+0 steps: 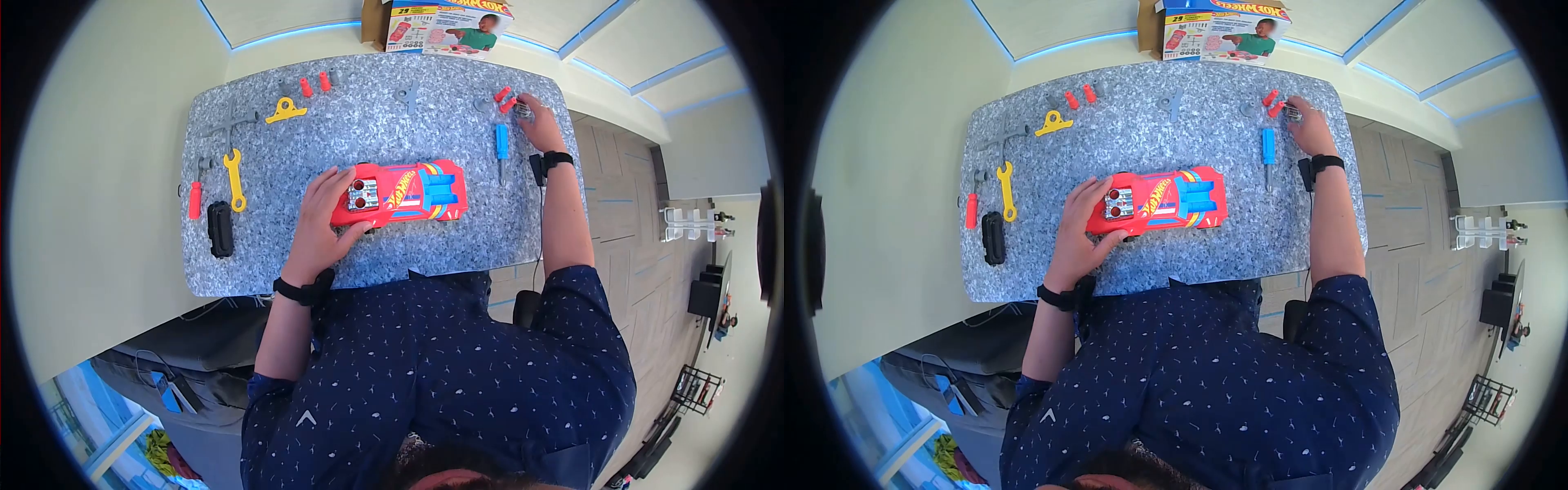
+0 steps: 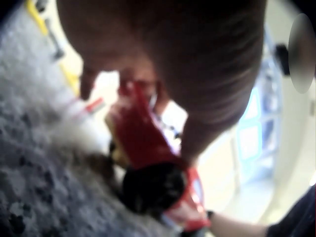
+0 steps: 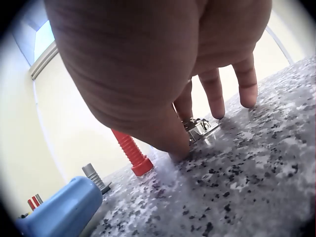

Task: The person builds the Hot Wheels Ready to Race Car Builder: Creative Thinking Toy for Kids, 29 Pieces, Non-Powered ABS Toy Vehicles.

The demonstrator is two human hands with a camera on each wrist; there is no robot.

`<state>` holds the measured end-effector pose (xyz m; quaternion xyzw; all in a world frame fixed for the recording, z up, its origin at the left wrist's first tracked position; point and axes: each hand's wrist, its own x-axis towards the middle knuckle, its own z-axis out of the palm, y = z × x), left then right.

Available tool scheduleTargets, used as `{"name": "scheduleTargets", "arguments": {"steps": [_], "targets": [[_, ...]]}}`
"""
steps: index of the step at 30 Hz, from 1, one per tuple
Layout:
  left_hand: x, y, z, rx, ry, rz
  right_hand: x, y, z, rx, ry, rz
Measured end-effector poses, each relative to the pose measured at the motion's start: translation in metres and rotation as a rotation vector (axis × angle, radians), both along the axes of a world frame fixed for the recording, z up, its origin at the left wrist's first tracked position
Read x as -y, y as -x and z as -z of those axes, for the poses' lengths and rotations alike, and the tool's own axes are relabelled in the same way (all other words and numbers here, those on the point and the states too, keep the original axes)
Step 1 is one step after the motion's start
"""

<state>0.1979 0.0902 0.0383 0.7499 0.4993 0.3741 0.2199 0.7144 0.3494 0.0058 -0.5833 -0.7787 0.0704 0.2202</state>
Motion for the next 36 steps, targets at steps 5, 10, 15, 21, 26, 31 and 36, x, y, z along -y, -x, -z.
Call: {"name": "scheduleTargets", "arguments": {"steps": [5,10,15,21,26,31,36], "targets": [[0.000,0.000,0.001,-0.010,0.007,-0.006,0.019,0.003,-0.017,0.026,0.144,0.203],[-0.001,0.000,0.000,-0.007,0.008,-0.007,0.070,0.028,-0.037,-0.366,0.166,0.146],[-0.002,-0.001,0.002,0.011,0.025,-0.002,0.163,0.147,-0.103,-0.422,0.188,-0.261],[-0.002,0.001,0.002,0.000,0.016,0.001,0.180,0.180,-0.080,-0.317,0.227,-0.472],[-0.001,0.001,0.003,0.006,0.014,0.003,0.182,0.175,-0.077,-0.283,0.204,-0.454],[-0.002,0.001,0.004,0.001,0.012,0.005,0.183,0.168,-0.072,-0.296,0.199,-0.476],[-0.002,0.001,0.003,0.012,0.014,0.005,0.187,0.169,-0.059,-0.383,0.137,-0.457]]}}
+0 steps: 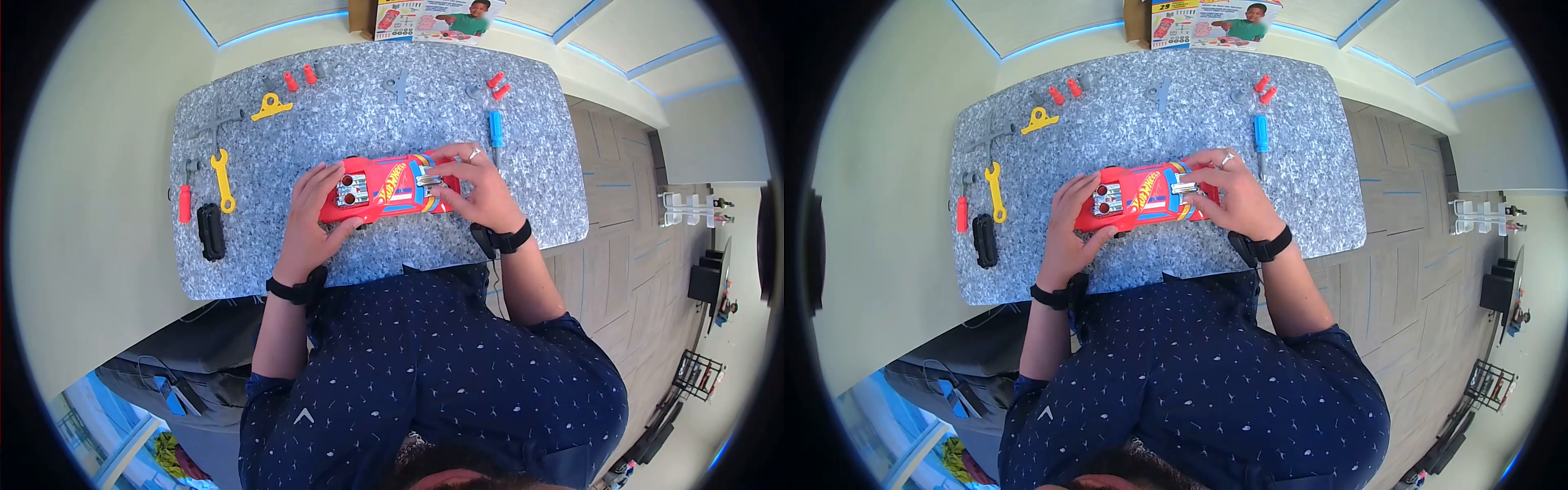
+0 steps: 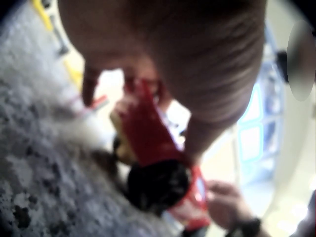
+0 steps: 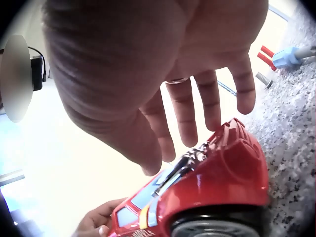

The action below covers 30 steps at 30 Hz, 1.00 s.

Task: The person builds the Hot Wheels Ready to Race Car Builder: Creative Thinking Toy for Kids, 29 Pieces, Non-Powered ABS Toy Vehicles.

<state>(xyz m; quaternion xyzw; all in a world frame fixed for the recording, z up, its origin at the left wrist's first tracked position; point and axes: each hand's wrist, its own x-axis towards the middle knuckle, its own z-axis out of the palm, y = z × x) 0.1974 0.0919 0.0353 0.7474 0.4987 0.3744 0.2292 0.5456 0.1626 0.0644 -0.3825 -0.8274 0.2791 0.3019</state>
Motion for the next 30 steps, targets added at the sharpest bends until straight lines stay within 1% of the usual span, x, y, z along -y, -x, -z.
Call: {"name": "scheduleTargets", "arguments": {"steps": [4,7,10,13,16,18,21,22,25,28,30], "targets": [[0.000,0.000,0.000,-0.012,0.005,-0.011,-0.001,0.001,0.010,0.028,-0.069,0.015],[0.000,-0.001,0.001,-0.009,-0.011,-0.016,-0.003,0.002,0.006,0.108,-0.102,0.012],[-0.001,-0.001,0.004,-0.010,-0.019,-0.013,-0.003,0.005,0.007,0.102,-0.143,0.020],[0.000,0.000,0.001,-0.018,-0.019,-0.010,-0.018,-0.012,0.001,-0.070,-0.062,0.093],[0.001,-0.002,0.001,-0.010,-0.015,-0.013,-0.059,-0.046,0.001,0.027,-0.072,0.538],[0.000,-0.003,0.002,-0.004,-0.013,-0.008,-0.100,-0.084,0.013,0.159,-0.297,0.518],[0.000,-0.005,0.001,-0.010,-0.015,-0.004,-0.139,-0.110,0.034,0.334,-0.280,0.531],[0.001,-0.006,0.001,-0.016,-0.018,-0.003,-0.149,-0.116,0.042,0.396,-0.219,0.533],[0.003,-0.012,-0.003,0.019,0.007,-0.021,-0.160,-0.114,0.051,0.415,-0.149,0.512],[0.006,-0.014,-0.005,0.066,0.032,-0.027,-0.148,-0.110,0.036,0.344,-0.170,0.562],[0.005,-0.012,-0.004,0.075,0.026,-0.023,-0.126,-0.086,0.013,0.170,-0.078,0.580]]}}
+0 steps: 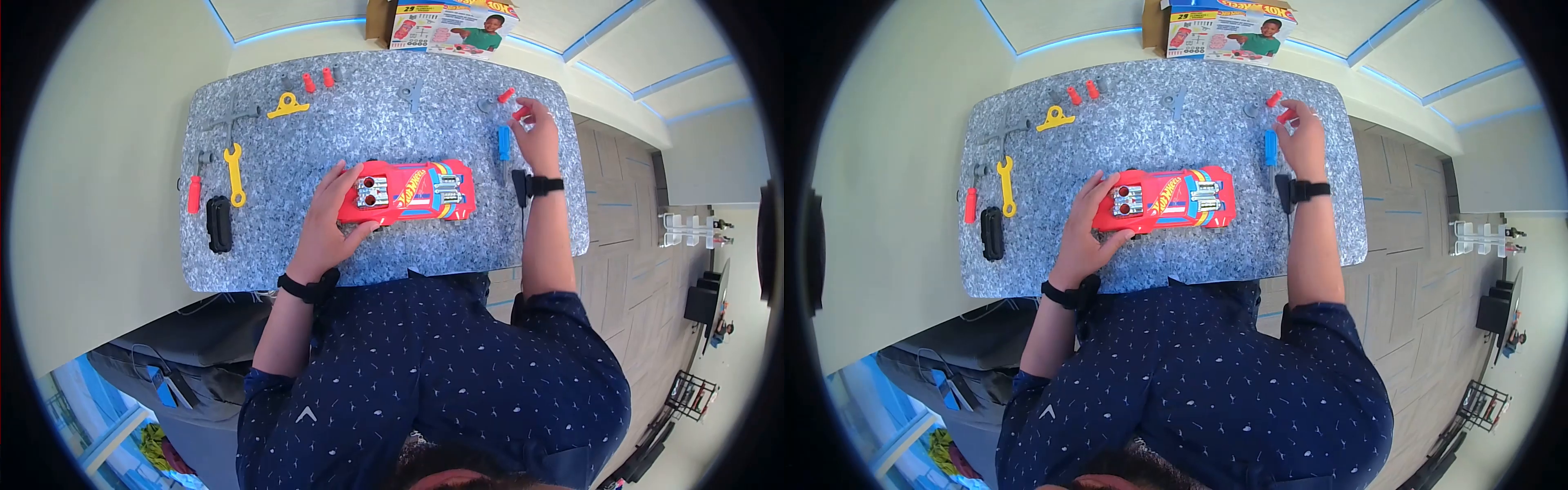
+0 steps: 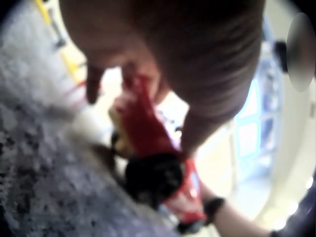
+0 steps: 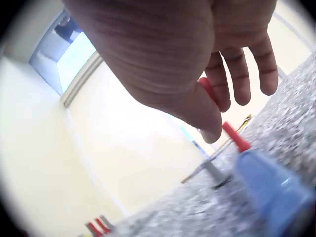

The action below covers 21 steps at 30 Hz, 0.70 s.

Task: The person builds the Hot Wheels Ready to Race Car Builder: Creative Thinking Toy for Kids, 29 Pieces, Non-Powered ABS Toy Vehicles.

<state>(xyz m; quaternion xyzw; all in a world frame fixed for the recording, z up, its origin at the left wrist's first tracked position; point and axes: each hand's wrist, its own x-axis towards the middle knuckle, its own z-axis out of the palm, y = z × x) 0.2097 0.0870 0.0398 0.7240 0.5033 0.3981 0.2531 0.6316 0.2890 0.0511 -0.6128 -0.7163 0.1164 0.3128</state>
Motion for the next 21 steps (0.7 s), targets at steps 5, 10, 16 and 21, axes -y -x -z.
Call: {"name": "scheduleTargets", "arguments": {"steps": [5,10,16,21], "targets": [[-0.001,0.000,0.006,0.016,-0.016,-0.010,0.078,0.088,-0.035,-0.603,0.333,-0.410],[-0.003,0.003,0.015,0.046,-0.019,-0.026,0.113,0.166,-0.049,-0.868,0.789,-0.661],[-0.001,0.003,0.016,0.059,-0.037,-0.047,0.109,0.200,-0.035,-0.820,0.916,-0.652],[-0.002,0.003,0.013,0.036,-0.058,-0.025,0.108,0.199,-0.048,-0.659,0.805,-0.592]]}}
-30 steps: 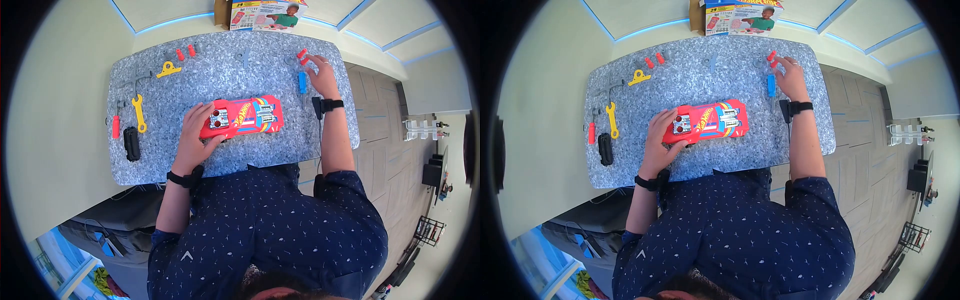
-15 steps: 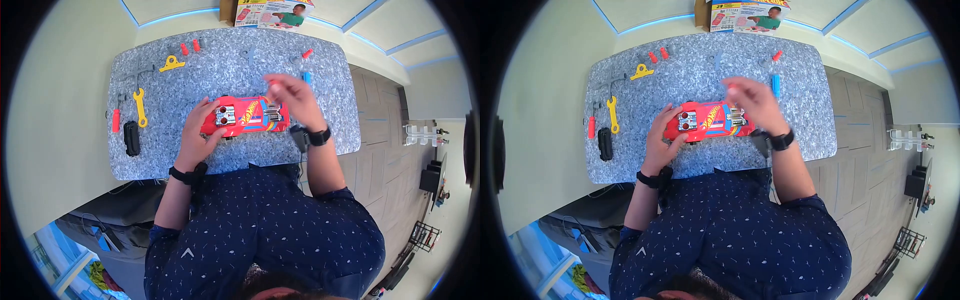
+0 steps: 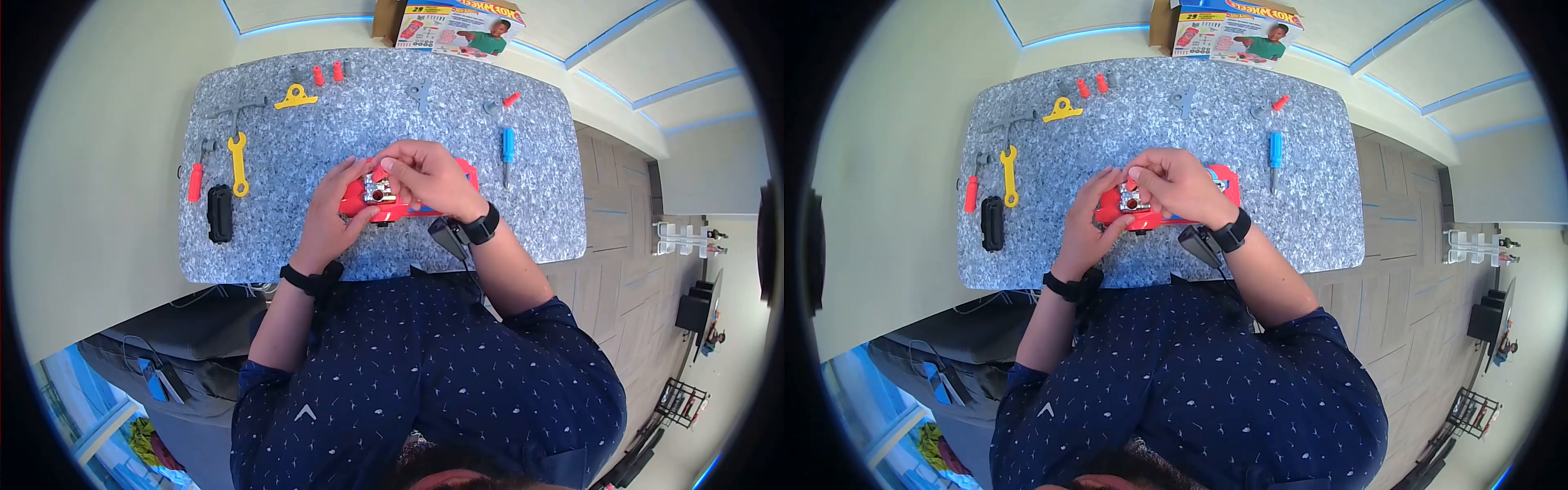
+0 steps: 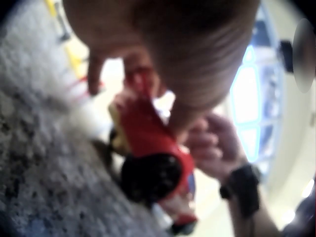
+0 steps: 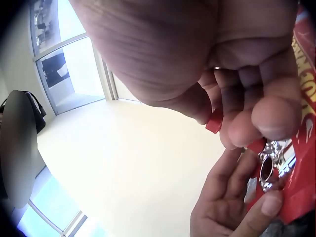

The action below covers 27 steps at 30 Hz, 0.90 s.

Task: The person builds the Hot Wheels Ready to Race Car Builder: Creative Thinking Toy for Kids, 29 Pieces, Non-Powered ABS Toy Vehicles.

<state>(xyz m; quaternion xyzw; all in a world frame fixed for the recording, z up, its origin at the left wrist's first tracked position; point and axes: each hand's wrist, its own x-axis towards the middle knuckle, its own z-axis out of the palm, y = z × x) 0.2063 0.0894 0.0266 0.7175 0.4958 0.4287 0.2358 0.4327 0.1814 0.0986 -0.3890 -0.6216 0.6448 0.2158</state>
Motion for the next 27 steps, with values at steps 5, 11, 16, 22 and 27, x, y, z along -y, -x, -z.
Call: {"name": "scheduleTargets", "arguments": {"steps": [5,11,16,22,27], "targets": [[0.001,-0.002,-0.003,0.021,0.026,-0.019,0.000,-0.003,0.006,-0.004,-0.047,0.035],[-0.001,-0.002,0.003,0.022,-0.015,-0.008,-0.031,-0.036,0.019,0.124,-0.389,0.265],[-0.001,-0.001,0.002,0.024,-0.004,0.001,-0.099,-0.130,0.035,0.835,-0.936,0.511],[-0.001,-0.001,0.000,0.022,0.008,0.005,-0.166,-0.198,0.095,0.960,-0.828,0.549],[-0.001,-0.001,-0.001,0.005,0.013,0.000,-0.175,-0.205,0.097,0.840,-0.887,0.627]]}}
